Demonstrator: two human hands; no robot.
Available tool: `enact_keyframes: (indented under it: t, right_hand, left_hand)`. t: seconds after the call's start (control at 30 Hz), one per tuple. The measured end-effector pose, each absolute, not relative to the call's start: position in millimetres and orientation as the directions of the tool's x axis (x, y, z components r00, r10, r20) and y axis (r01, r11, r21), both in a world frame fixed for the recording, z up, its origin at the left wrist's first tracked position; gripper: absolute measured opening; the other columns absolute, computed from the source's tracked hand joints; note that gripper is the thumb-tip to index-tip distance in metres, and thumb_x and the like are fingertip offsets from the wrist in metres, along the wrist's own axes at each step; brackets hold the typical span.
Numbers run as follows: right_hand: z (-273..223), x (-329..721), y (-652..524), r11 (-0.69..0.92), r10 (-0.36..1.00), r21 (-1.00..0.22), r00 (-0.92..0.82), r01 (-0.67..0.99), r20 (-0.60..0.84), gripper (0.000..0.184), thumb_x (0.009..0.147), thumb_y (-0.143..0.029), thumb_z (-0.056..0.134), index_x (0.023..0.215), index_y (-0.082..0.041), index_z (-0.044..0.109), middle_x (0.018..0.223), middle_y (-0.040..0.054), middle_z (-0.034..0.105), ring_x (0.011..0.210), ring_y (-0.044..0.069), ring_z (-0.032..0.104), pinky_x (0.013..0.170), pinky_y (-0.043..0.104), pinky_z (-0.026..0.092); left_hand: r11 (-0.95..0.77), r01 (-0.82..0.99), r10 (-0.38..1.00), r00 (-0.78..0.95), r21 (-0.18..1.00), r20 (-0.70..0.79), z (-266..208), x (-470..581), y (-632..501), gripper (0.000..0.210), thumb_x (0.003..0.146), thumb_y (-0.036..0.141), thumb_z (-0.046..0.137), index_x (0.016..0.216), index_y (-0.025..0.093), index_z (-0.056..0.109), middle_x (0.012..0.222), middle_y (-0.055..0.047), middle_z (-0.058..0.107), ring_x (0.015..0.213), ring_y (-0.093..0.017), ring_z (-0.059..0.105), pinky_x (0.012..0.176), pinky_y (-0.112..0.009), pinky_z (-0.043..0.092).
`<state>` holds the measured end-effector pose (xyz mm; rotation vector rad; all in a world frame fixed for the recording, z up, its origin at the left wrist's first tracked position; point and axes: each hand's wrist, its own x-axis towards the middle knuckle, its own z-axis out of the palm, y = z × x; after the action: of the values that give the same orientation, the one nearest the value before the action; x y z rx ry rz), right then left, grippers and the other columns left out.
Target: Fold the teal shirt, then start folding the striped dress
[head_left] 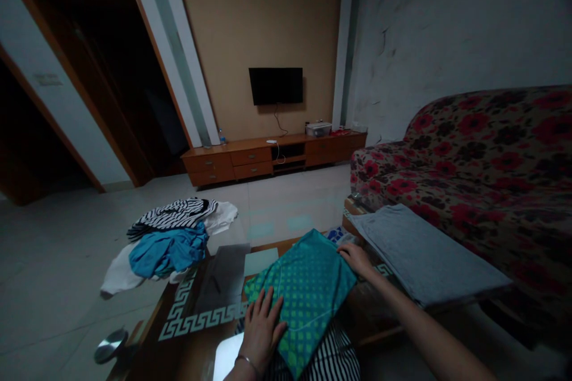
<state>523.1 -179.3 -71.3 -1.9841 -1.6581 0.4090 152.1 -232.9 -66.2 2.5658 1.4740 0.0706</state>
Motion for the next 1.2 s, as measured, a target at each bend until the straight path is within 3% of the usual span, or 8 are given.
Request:
enact_keyframes:
  t: [0.13, 0.23, 0.37, 0.47, 0.57, 0.73, 0.97, 1.2]
  right_hand:
    - [-80, 531, -193, -0.064, 0.983, -0.601, 0.155, 0.796, 0.102, 0.027, 0.082, -0.020, 0.050, 0.096, -0.018, 0.073, 0.103, 0.0088, 0.070, 0.099, 0.020, 0.062, 0.091, 0.030, 0.043]
    - [-86, 539, -208, -0.018, 0.989, -0.609, 0.103, 0.793, 0.105, 0.027, 0.081, -0.021, 0.051, 0.097, -0.017, 0.072, 0.104, 0.0084, 0.070, 0.099, 0.021, 0.062, 0.092, 0.032, 0.044]
    - [-82, 544, -229, -0.048, 0.986, -0.503, 0.123, 0.863, 0.115, 0.028, 0.082, -0.021, 0.051, 0.101, -0.017, 0.071, 0.103, 0.0095, 0.069, 0.098, 0.022, 0.063, 0.090, 0.033, 0.046]
    - [-73, 533, -244, -0.097, 0.964, -0.313, 0.168, 0.945, 0.207, 0.031, 0.085, -0.026, 0.053, 0.110, -0.020, 0.069, 0.109, 0.0122, 0.066, 0.102, 0.026, 0.061, 0.088, 0.038, 0.047]
    - [-72, 508, -256, 0.035, 0.945, -0.230, 0.042, 0.973, 0.324, 0.036, 0.089, -0.032, 0.051, 0.123, -0.026, 0.062, 0.129, 0.0101, 0.058, 0.120, 0.027, 0.051, 0.097, 0.042, 0.043]
    - [-91, 471, -263, 0.208, 0.952, -0.219, -0.146, 0.953, 0.267, 0.047, 0.093, -0.041, 0.045, 0.139, -0.032, 0.046, 0.148, 0.0040, 0.040, 0.138, 0.026, 0.033, 0.108, 0.048, 0.033]
    - [-94, 465, -231, 0.146, 0.984, -0.236, -0.117, 0.961, 0.133, 0.047, 0.094, -0.038, 0.044, 0.139, -0.028, 0.045, 0.150, 0.0037, 0.036, 0.140, 0.026, 0.030, 0.112, 0.048, 0.027]
    - [-95, 483, -155, 0.085, 0.982, -0.228, -0.042, 0.970, 0.187, 0.045, 0.094, -0.036, 0.043, 0.137, -0.026, 0.048, 0.148, 0.0054, 0.039, 0.139, 0.025, 0.031, 0.111, 0.046, 0.028]
  left_hand:
    - [-0.489, 0.853, 0.863, 0.503, 0.182, -0.042, -63, 153, -235, 0.053, 0.089, 0.042, 0.047, 0.141, 0.033, 0.042, 0.154, -0.004, 0.027, 0.142, -0.030, 0.023, 0.111, -0.054, 0.024]
    - [-0.506, 0.845, 0.859, 0.511, 0.171, 0.016, -60, 152, -237, 0.051, 0.088, 0.029, 0.045, 0.139, 0.033, 0.045, 0.152, -0.004, 0.031, 0.141, -0.029, 0.026, 0.109, -0.056, 0.026]
    - [-0.460, 0.875, 0.888, 0.450, 0.149, 0.094, -57, 150, -248, 0.053, 0.084, 0.015, 0.045, 0.132, 0.034, 0.053, 0.151, -0.003, 0.036, 0.140, -0.029, 0.029, 0.107, -0.055, 0.028]
    - [-0.396, 0.907, 0.915, 0.375, 0.145, 0.150, -58, 158, -264, 0.047, 0.083, 0.019, 0.050, 0.126, 0.035, 0.059, 0.151, -0.002, 0.035, 0.140, -0.031, 0.027, 0.107, -0.055, 0.028]
    - [-0.367, 0.917, 0.926, 0.344, 0.155, 0.157, -64, 179, -282, 0.043, 0.087, 0.029, 0.048, 0.128, 0.040, 0.056, 0.151, 0.001, 0.034, 0.140, -0.031, 0.026, 0.107, -0.059, 0.025]
    - [-0.322, 0.936, 0.946, 0.313, 0.145, 0.081, -77, 211, -288, 0.049, 0.089, 0.046, 0.044, 0.137, 0.037, 0.046, 0.152, 0.000, 0.033, 0.140, -0.036, 0.024, 0.107, -0.067, 0.020]
    - [-0.362, 0.927, 0.931, 0.354, 0.103, 0.088, -82, 213, -245, 0.050, 0.091, 0.048, 0.038, 0.140, 0.039, 0.040, 0.154, 0.003, 0.028, 0.142, -0.036, 0.019, 0.107, -0.066, 0.020]
    - [-0.455, 0.886, 0.889, 0.446, 0.089, 0.103, -88, 236, -140, 0.050, 0.093, 0.049, 0.034, 0.141, 0.038, 0.040, 0.154, 0.002, 0.027, 0.142, -0.036, 0.017, 0.107, -0.067, 0.019]
